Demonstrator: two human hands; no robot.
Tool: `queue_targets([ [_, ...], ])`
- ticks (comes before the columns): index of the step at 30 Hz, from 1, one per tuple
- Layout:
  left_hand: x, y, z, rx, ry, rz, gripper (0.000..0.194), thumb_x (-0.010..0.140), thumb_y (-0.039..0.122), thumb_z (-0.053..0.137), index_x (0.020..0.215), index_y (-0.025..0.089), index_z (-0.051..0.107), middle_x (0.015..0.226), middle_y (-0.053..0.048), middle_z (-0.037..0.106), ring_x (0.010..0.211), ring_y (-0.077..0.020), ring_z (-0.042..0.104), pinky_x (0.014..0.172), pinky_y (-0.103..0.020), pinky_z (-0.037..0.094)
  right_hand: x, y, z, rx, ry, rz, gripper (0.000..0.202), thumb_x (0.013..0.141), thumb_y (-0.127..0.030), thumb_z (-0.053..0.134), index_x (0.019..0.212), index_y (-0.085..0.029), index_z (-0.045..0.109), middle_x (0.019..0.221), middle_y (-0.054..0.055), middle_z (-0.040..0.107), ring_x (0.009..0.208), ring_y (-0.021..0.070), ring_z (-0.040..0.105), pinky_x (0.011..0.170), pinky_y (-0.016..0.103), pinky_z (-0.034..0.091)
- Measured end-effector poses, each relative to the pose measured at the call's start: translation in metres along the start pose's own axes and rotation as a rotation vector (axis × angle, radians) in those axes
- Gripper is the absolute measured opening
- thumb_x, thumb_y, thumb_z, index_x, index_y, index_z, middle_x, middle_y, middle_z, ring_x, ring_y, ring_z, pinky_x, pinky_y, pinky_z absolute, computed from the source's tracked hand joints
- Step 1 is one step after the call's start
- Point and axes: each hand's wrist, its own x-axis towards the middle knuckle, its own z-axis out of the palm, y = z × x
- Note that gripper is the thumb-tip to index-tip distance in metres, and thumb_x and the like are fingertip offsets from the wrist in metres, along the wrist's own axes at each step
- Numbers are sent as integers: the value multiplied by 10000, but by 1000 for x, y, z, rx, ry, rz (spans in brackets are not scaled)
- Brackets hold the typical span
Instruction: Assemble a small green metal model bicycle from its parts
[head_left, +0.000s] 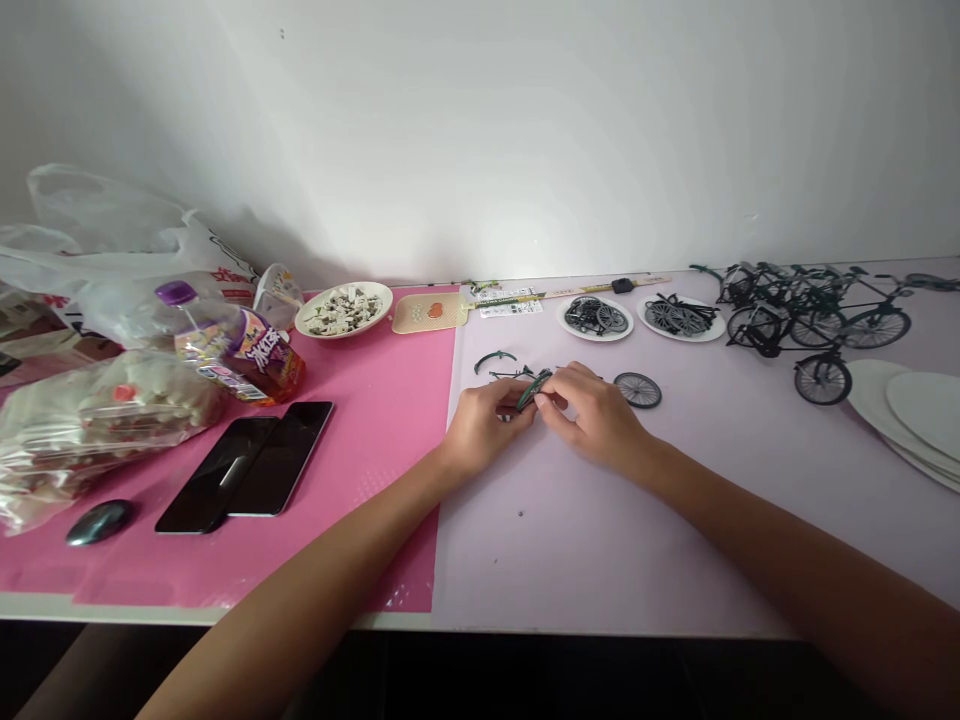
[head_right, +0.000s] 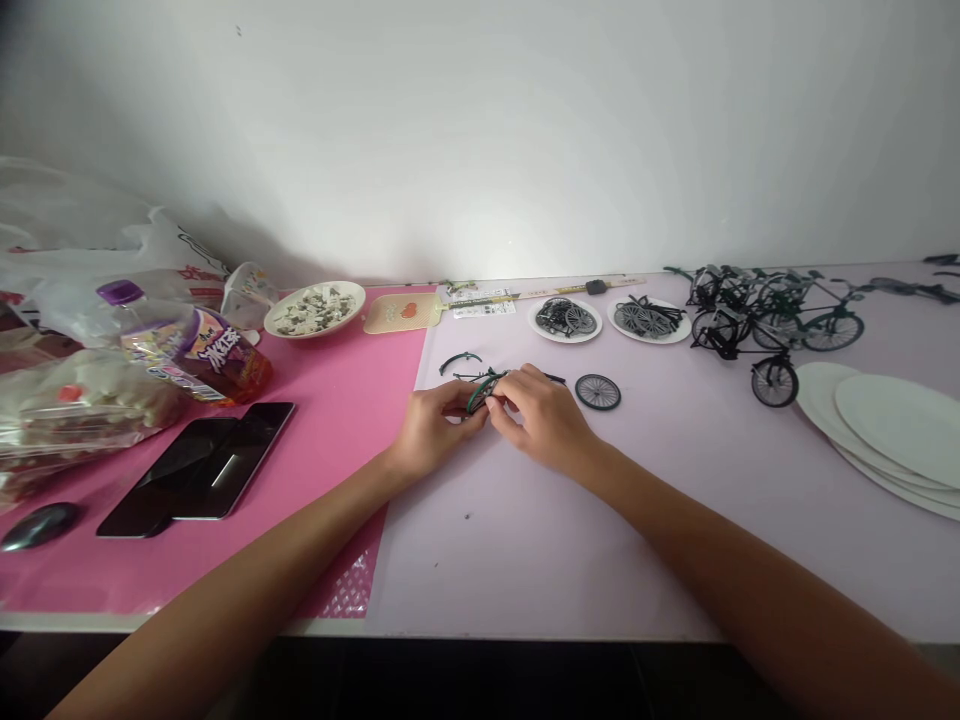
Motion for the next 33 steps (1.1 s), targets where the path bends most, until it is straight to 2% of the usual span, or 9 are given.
queue_targets([
  [6, 0, 1, 0, 7, -1, 3, 222, 912, 272, 718, 1095, 151, 760, 970, -72, 817, 871, -191, 773, 801, -291, 650, 0, 0, -1, -20, -47, 32, 271, 1029, -210, 495, 763, -245, 459, 693, 7, 521, 736, 198, 505, 635, 332, 384],
  [12, 0, 2, -1, 3, -21, 25, 230, 921, 258, 700, 1112, 144, 758, 994, -75, 820, 891, -190, 780, 810, -281, 648, -1, 1, 0, 19, -12, 15, 167, 966, -210, 601, 833, -236, 503, 734, -3, 568, 741, 181, 530, 644, 310, 404],
  [18, 0, 2, -1, 20, -8, 20, 236, 922, 255, 698, 1117, 136, 755, 975, -74, 817, 878, -188, 779, 803, -288, 654, -1, 0, 1, 15, -14, 9, 158, 983, -189, 565, 843, -236, 510, 731, -5, 566, 733, 179, 523, 642, 307, 391],
  [26, 0, 2, 0, 30, -6, 22, 231, 914, 243, 710, 1111, 134, 760, 967, -70, 820, 863, -184, 778, 787, -283, 650, 0, 0, -1, -5, -71, 51, 290, 1034, -224, 477, 750, -244, 422, 694, 3, 513, 733, 192, 491, 645, 321, 366],
  [33, 1, 3, -1, 20, -23, 38, 229, 921, 237, 687, 1112, 134, 760, 987, -76, 823, 880, -183, 781, 797, -275, 651, -1, -1, 0, 25, -17, 34, 184, 959, -195, 583, 810, -235, 482, 719, -7, 553, 722, 173, 521, 637, 298, 385],
])
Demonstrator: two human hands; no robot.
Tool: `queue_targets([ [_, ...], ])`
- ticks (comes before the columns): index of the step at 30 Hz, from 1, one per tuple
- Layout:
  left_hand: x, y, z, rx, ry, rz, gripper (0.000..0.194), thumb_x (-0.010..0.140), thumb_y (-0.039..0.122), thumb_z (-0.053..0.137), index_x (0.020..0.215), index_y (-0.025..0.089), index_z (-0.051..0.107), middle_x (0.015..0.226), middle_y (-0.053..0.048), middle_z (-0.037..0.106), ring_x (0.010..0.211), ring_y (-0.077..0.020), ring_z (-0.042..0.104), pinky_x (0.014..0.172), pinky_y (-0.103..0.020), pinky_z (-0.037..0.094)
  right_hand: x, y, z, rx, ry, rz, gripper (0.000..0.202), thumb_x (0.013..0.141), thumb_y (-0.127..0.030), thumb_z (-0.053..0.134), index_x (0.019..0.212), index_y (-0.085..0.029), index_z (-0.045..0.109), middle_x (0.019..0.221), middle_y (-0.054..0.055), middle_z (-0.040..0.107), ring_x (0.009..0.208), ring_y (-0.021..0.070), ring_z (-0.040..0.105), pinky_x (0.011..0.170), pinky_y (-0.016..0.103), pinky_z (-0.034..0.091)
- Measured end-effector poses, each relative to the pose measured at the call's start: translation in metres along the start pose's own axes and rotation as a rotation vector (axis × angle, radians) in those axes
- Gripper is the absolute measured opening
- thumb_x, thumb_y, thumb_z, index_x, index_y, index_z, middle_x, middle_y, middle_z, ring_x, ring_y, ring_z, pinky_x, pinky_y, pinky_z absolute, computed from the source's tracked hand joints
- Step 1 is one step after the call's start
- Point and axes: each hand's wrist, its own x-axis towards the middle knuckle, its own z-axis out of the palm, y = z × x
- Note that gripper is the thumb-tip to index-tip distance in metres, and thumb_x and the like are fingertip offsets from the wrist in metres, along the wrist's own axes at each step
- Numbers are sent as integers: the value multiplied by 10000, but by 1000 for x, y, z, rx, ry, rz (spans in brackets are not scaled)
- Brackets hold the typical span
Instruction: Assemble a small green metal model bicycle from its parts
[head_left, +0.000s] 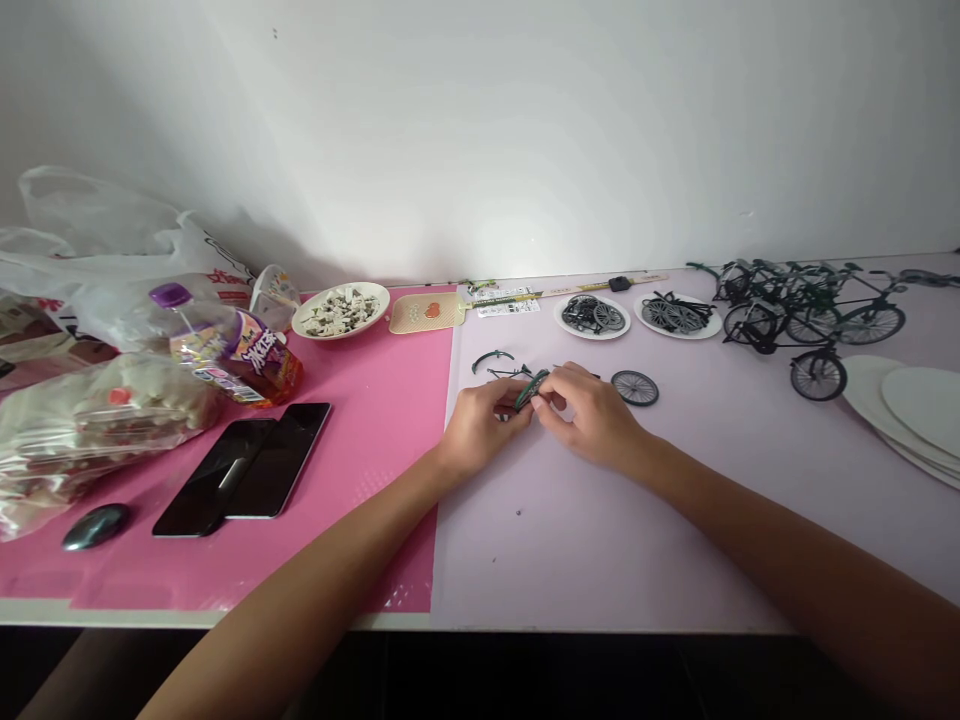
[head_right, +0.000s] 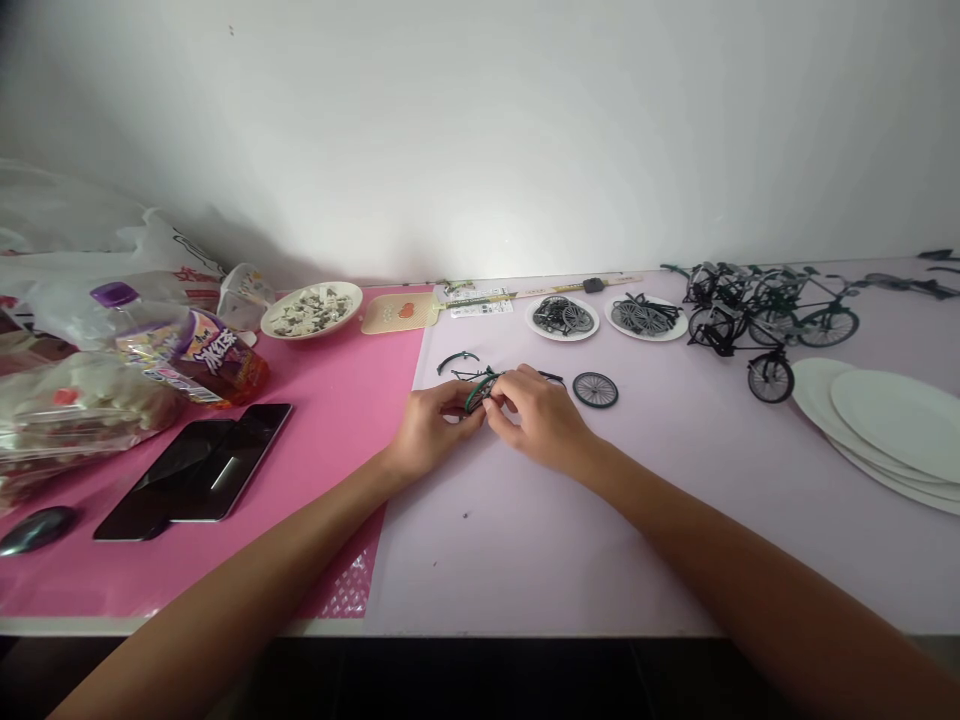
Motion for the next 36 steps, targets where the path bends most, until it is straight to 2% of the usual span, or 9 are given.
queue_targets([
  [6, 0, -2, 1, 3, 15, 4, 225, 915, 243, 700, 1104, 135, 758, 969, -67, 817, 863, -177, 775, 780, -270, 648, 1, 1, 0, -17, -36, 1, 209, 999, -192, 527, 800, -238, 481, 716, -2, 545, 737, 182, 509, 646, 305, 377],
  [13, 0, -4, 1, 12, 18, 6, 225, 909, 243, 707, 1103, 140, 756, 951, -60, 815, 849, -175, 773, 774, -271, 651, 0, 3, 1, -37, -50, 11, 320, 1035, -218, 481, 734, -248, 375, 684, 0, 499, 722, 190, 481, 636, 320, 346],
  [19, 0, -4, 1, 25, 2, 20, 218, 925, 243, 692, 1106, 139, 758, 971, -69, 815, 866, -176, 774, 792, -270, 653, -1, 3, 1, 11, -32, 23, 179, 979, -221, 570, 821, -239, 488, 721, -4, 552, 729, 182, 520, 658, 305, 391],
  [25, 0, -3, 0, 24, 1, 8, 234, 933, 262, 689, 1122, 142, 755, 956, -66, 810, 860, -178, 769, 791, -279, 654, 0, 2, 1, 7, -41, 22, 171, 977, -198, 548, 815, -241, 513, 714, 2, 571, 730, 189, 533, 653, 308, 389],
  [36, 0, -4, -1, 88, -11, 26, 252, 939, 282, 677, 1137, 151, 760, 934, -53, 803, 831, -167, 746, 772, -266, 639, 0, 5, 2, -43, -91, 64, 279, 994, -192, 514, 733, -243, 430, 674, -4, 485, 706, 184, 488, 641, 300, 357],
])
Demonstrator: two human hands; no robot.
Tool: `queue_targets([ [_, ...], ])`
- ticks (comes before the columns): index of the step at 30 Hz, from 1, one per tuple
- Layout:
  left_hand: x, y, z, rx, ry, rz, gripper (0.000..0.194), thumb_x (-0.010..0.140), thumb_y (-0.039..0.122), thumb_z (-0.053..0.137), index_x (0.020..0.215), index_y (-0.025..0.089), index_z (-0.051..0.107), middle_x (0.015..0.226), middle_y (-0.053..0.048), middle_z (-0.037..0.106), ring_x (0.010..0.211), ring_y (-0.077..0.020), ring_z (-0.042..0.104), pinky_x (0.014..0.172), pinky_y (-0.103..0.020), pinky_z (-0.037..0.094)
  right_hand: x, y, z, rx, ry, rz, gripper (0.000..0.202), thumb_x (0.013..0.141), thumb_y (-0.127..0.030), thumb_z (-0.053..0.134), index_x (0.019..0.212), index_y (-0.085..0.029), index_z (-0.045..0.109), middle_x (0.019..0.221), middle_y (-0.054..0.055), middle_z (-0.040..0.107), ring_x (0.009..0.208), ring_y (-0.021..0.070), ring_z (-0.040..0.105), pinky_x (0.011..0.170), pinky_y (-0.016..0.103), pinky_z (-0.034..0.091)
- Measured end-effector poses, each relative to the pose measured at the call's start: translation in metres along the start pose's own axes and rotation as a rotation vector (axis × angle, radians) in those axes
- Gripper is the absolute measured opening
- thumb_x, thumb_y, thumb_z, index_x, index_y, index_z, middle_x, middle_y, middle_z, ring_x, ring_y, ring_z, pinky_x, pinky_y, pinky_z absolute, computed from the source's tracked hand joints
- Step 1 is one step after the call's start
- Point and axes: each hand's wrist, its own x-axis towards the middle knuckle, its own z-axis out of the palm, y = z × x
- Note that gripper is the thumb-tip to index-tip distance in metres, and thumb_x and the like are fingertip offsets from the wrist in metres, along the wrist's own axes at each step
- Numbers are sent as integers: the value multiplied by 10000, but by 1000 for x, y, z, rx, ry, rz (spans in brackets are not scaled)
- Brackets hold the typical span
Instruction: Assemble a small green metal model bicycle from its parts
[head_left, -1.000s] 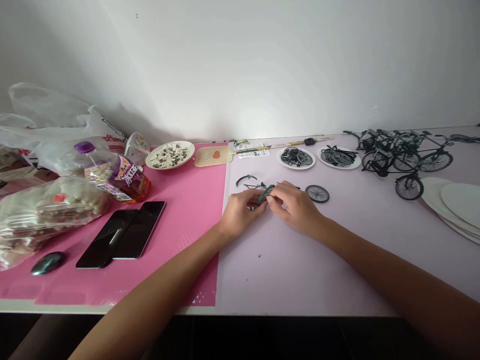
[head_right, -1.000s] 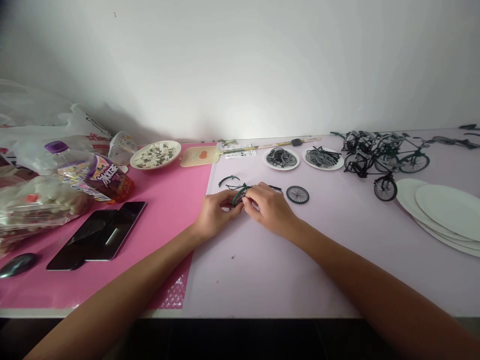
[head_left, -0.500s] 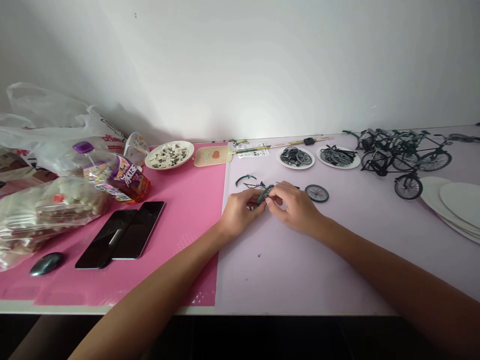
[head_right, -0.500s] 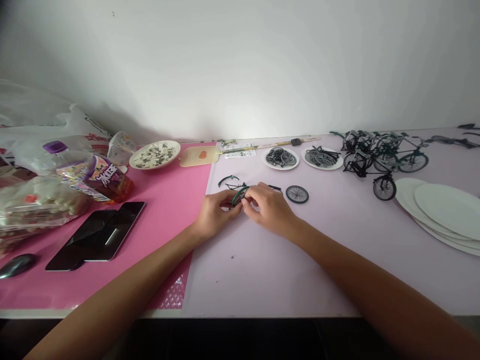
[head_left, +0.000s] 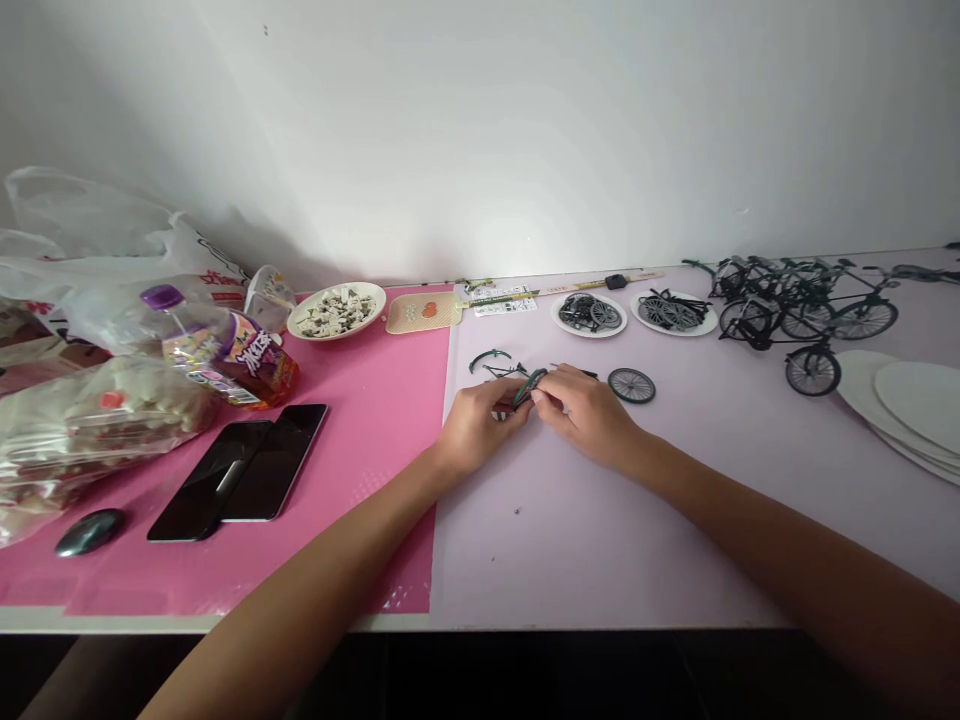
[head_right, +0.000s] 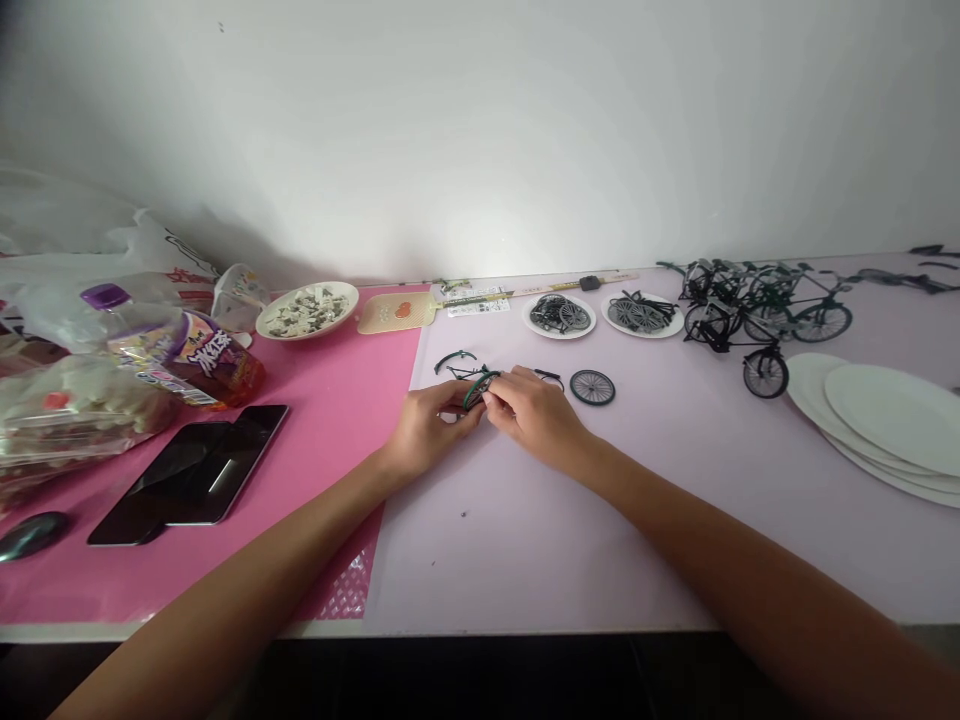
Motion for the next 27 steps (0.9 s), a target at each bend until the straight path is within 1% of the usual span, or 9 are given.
queue_targets([
  [4, 0, 2, 0, -5, 10, 9, 269, 946, 303, 673, 1147, 146, 758, 934, -53, 803, 826, -167, 744, 782, -272, 643, -1, 0, 0, 17, 0, 18, 292, 1021, -231, 493, 739, -243, 421, 678, -8, 472, 700, 183, 490, 649, 304, 363],
  [7, 0, 3, 0, -14, 11, 19, 264, 950, 291, 667, 1150, 146, 758, 955, -59, 806, 841, -169, 751, 786, -267, 641, -1, -2, 0, 38, 9, 27, 236, 1022, -256, 510, 788, -237, 485, 703, -3, 515, 708, 182, 521, 657, 301, 382],
  [11, -1, 4, 1, 10, 2, 22, 245, 949, 276, 661, 1132, 149, 763, 952, -60, 804, 836, -168, 746, 793, -267, 639, -1, -2, 0, 33, 33, 16, 164, 990, -227, 553, 827, -232, 540, 723, 5, 556, 708, 180, 542, 645, 292, 394],
  [15, 0, 4, 0, 11, 5, 32, 245, 948, 282, 665, 1134, 150, 756, 905, -49, 782, 797, -155, 717, 768, -257, 629, 0, -1, -1, -20, 34, -23, 229, 995, -204, 538, 772, -236, 503, 687, -3, 519, 679, 174, 523, 615, 286, 372],
  [18, 0, 3, 0, 46, 3, 33, 215, 958, 298, 658, 1082, 151, 755, 842, -36, 747, 750, -140, 671, 736, -247, 616, 1, -1, -2, -58, 34, -44, 280, 999, -189, 516, 730, -242, 460, 668, -2, 495, 671, 178, 511, 597, 294, 348],
  [20, 0, 3, -1, 92, -1, 42, 201, 968, 305, 648, 1048, 153, 752, 808, -31, 723, 722, -132, 642, 714, -239, 602, 1, -1, -2, -59, 31, -33, 295, 996, -193, 515, 715, -244, 439, 670, -1, 497, 661, 175, 497, 591, 301, 339],
  [22, -1, 3, -1, 161, 5, 72, 201, 978, 305, 635, 1052, 158, 751, 789, -26, 710, 700, -127, 624, 694, -232, 580, 1, -2, -1, -11, 13, 1, 314, 1004, -216, 506, 707, -245, 407, 659, -11, 486, 626, 163, 461, 583, 302, 337],
  [25, -1, 4, -1, 279, 36, 132, 218, 987, 291, 621, 1116, 174, 751, 798, -25, 718, 681, -126, 616, 682, -233, 549, 0, -4, -1, 134, -31, 71, 345, 1033, -272, 474, 710, -247, 354, 611, -39, 434, 560, 140, 402, 552, 290, 330],
  [27, -2, 3, -1, 320, 59, 162, 242, 989, 287, 622, 1169, 182, 746, 816, -27, 734, 677, -127, 624, 688, -239, 542, -1, -6, -2, 205, -46, 103, 352, 1044, -305, 458, 718, -249, 337, 592, -50, 409, 538, 133, 383, 535, 283, 323],
])
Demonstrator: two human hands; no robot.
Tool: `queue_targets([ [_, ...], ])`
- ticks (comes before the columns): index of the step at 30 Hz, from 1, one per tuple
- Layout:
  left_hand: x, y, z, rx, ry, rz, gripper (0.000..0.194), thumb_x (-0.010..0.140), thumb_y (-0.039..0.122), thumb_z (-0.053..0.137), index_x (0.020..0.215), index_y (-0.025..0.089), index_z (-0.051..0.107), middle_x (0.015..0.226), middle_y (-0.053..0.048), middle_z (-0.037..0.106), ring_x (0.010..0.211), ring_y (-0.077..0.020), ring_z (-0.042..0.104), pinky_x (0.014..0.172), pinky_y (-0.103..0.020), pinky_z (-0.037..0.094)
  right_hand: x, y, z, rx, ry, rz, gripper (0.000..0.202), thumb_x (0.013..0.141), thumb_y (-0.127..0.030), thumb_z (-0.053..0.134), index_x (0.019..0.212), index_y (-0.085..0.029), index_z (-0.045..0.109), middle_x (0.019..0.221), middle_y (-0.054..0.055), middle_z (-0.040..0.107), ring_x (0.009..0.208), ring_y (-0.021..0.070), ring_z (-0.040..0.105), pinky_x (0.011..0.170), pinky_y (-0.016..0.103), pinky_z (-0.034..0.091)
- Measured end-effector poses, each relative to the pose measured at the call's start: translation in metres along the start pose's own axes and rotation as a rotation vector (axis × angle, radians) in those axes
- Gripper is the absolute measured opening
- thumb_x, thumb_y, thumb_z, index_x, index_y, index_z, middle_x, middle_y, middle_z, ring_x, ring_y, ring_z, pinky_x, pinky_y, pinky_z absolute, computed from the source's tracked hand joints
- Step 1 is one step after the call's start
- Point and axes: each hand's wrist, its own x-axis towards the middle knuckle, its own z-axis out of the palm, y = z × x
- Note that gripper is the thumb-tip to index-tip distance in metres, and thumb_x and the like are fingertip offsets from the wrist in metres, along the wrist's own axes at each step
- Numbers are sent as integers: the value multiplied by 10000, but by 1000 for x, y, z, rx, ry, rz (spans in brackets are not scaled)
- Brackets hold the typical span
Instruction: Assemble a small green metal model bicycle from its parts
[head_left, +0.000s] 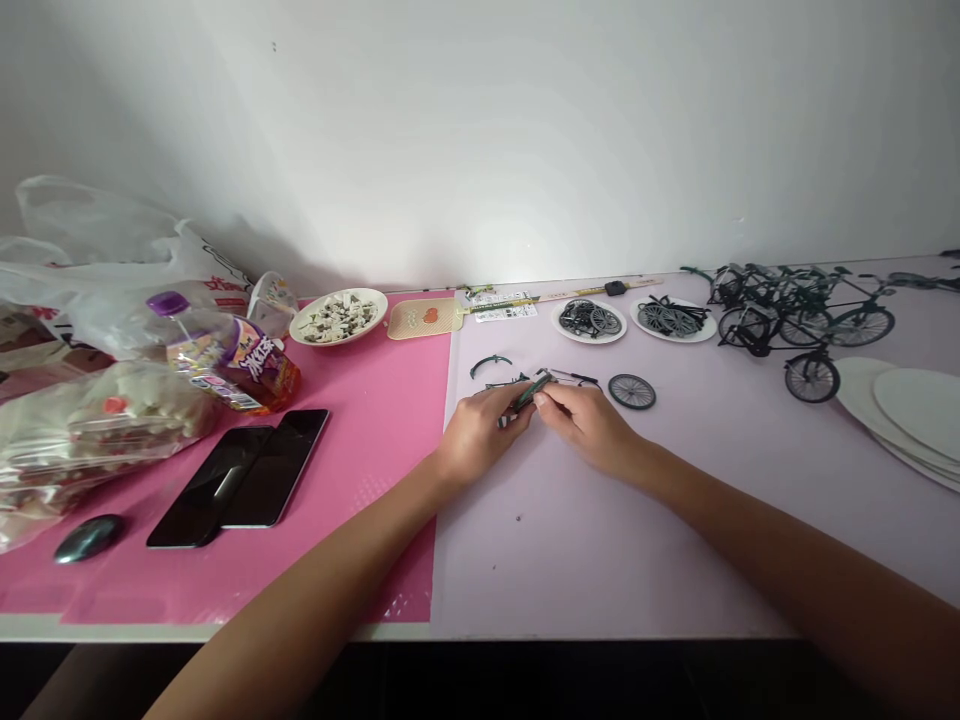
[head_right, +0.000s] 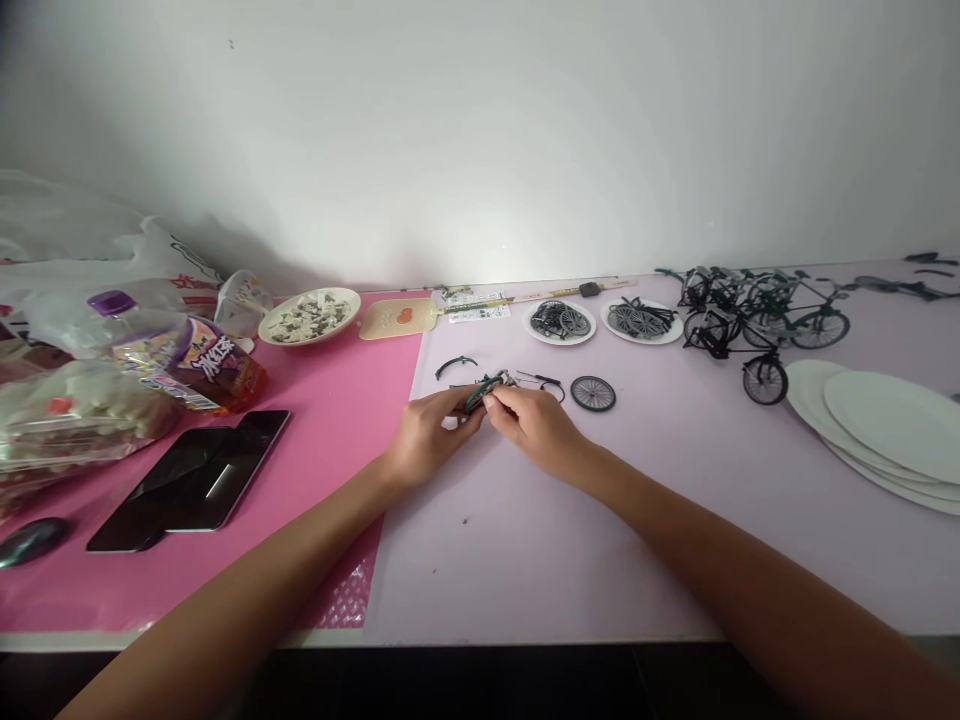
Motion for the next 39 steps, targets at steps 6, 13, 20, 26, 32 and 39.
queue_targets([
  [6, -2, -5, 4, -54, 21, -19, 297, 988, 309, 641, 1247, 200, 737, 953, -51, 794, 775, -153, 714, 758, -257, 576, -1, -1, -2, -92, 42, -10, 306, 1010, -305, 500, 732, -252, 383, 588, -52, 424, 520, 135, 405, 534, 275, 330],
  [13, -1, -4, 2, -101, -15, -71, 256, 989, 320, 642, 1175, 192, 763, 885, -37, 785, 728, -150, 704, 724, -257, 580, 1, -1, -4, -354, 121, -186, 204, 974, -216, 512, 772, -233, 529, 638, -6, 573, 556, 146, 490, 545, 282, 303],
  [20, -2, 2, 3, -128, 55, -49, 261, 975, 281, 658, 1191, 181, 764, 953, -63, 814, 787, -169, 751, 760, -271, 610, 0, -2, -2, -407, 151, -232, 249, 962, -171, 490, 720, -229, 482, 623, 5, 561, 568, 149, 478, 539, 294, 284],
  [26, -3, 0, 5, -59, 85, -35, 256, 964, 285, 684, 1188, 196, 769, 952, -61, 820, 781, -171, 752, 725, -263, 593, -3, -3, 0, -109, -7, 0, 322, 1024, -295, 460, 713, -242, 397, 569, -50, 403, 496, 126, 370, 506, 266, 301],
  [32, -2, -3, 6, -67, 62, -26, 264, 972, 257, 664, 1210, 204, 765, 954, -40, 812, 776, -154, 736, 752, -247, 585, -1, -4, -2, -203, 47, -43, 281, 1022, -316, 476, 752, -238, 456, 572, -43, 462, 497, 133, 425, 528, 268, 302],
  [39, -1, 5, 5, -148, 45, -60, 279, 981, 242, 640, 1221, 162, 759, 916, -52, 793, 780, -155, 712, 794, -262, 599, 1, 0, -5, -443, 154, -229, 194, 986, -213, 522, 794, -208, 555, 659, -5, 591, 598, 142, 535, 554, 267, 304],
])
